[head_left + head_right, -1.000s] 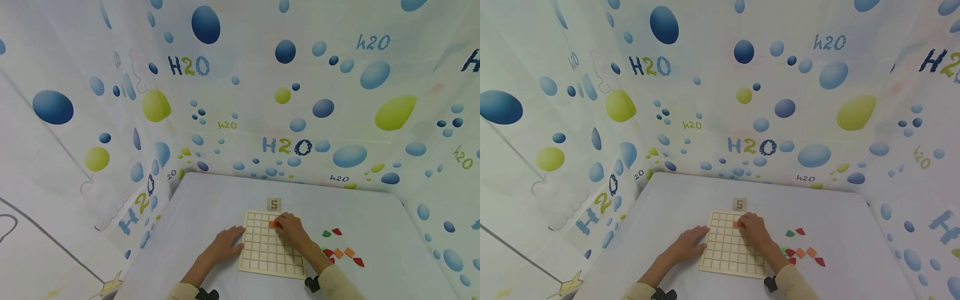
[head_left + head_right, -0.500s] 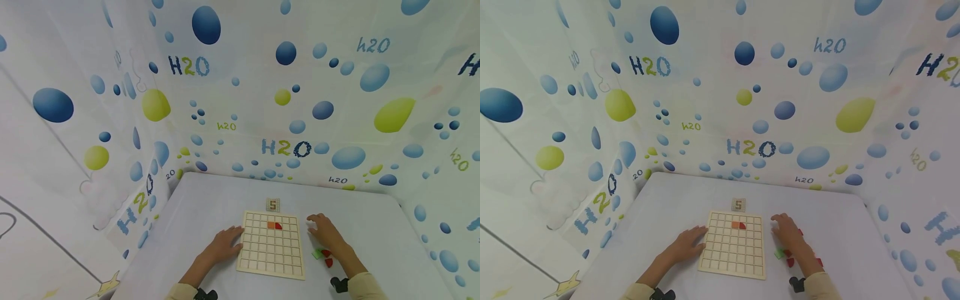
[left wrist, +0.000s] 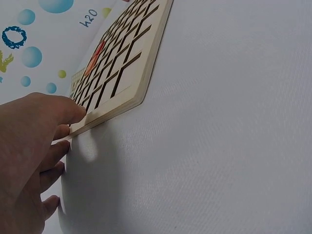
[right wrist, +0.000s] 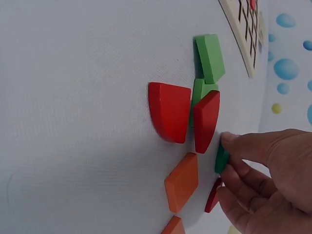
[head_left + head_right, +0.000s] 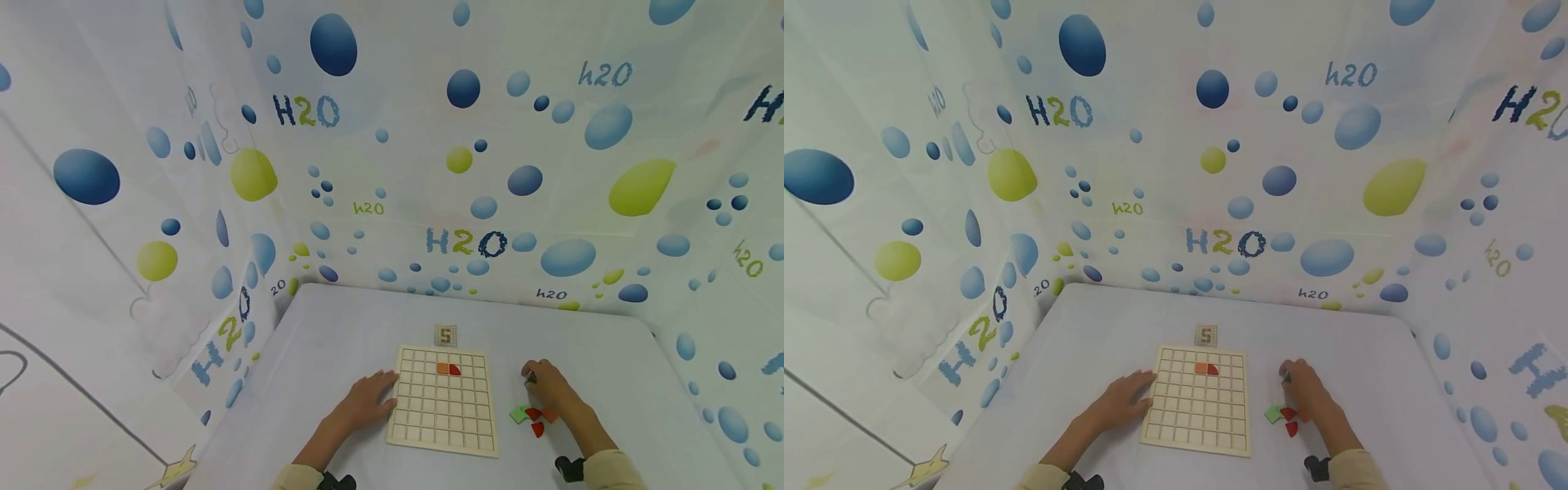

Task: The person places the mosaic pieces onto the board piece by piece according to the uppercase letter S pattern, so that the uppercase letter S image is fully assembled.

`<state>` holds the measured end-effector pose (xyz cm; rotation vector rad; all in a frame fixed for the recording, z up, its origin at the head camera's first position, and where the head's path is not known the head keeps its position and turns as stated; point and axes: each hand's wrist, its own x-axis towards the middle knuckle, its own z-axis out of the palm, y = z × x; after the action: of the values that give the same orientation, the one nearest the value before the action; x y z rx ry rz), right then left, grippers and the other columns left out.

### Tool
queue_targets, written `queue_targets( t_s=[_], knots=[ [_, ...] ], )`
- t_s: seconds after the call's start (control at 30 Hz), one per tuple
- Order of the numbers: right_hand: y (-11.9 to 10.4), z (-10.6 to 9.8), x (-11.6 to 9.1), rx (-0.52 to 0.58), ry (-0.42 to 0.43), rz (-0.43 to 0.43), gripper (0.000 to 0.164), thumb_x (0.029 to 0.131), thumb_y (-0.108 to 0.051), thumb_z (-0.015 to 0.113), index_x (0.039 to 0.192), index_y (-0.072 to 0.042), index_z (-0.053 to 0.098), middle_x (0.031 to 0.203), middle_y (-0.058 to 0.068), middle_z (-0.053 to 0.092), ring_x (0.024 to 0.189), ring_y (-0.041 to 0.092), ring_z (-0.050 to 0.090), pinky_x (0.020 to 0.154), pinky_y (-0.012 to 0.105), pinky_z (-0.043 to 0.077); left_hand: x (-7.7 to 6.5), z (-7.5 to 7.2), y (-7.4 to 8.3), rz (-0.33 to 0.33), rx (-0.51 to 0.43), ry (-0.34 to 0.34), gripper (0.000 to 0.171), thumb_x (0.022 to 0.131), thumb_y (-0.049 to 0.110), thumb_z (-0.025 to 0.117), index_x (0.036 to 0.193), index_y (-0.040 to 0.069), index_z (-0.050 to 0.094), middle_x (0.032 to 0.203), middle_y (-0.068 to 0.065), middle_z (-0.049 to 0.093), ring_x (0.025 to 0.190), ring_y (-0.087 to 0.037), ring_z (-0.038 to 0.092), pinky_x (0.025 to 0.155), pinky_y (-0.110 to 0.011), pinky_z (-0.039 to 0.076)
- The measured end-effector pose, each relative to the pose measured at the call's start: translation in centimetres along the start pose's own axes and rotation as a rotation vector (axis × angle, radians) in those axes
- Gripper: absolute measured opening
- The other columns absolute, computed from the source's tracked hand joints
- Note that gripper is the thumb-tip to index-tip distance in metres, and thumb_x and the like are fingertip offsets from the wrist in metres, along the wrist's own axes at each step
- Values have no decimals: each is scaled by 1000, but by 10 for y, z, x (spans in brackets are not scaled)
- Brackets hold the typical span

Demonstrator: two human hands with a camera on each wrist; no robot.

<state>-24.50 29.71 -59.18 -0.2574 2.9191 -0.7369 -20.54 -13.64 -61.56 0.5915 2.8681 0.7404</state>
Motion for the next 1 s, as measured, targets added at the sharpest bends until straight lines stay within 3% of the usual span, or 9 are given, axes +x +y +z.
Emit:
queue_targets(
  t_s=[0.27,0.57,0.83,1.0],
  knots=[
    [4,2,-2,15,2,-10,13,92,-2,77,102,0,69,94,11,62,87,25,62,81,45,59,-2,1,2,-10,-2,-3,57,103,34,64,154,11,53,157,-12,56,149,-38,47,123,-62,35],
    [4,-4,-4,94,-74,66,17,90,4,74,105,-1,70,100,8,64,94,24,63,91,50,60,-2,-2,3,-4,-19,-8,56,104,33,63,154,10,53,157,-13,55,149,-39,46,124,-63,34],
    [2,-3,-6,39,-20,71,14,92,-4,78,102,1,69,94,7,66,88,22,62,84,47,60,-2,-2,3,-1,-29,-11,57,103,33,64,154,9,53,157,-13,55,149,-40,46,123,-63,34],
    [0,0,-5,58,-5,160,23,94,-16,80,102,0,66,92,7,65,85,22,58,79,41,58,-2,-2,4,-7,-12,-5,57,103,33,64,154,10,53,157,-13,56,149,-40,47,123,-63,34]
  ],
)
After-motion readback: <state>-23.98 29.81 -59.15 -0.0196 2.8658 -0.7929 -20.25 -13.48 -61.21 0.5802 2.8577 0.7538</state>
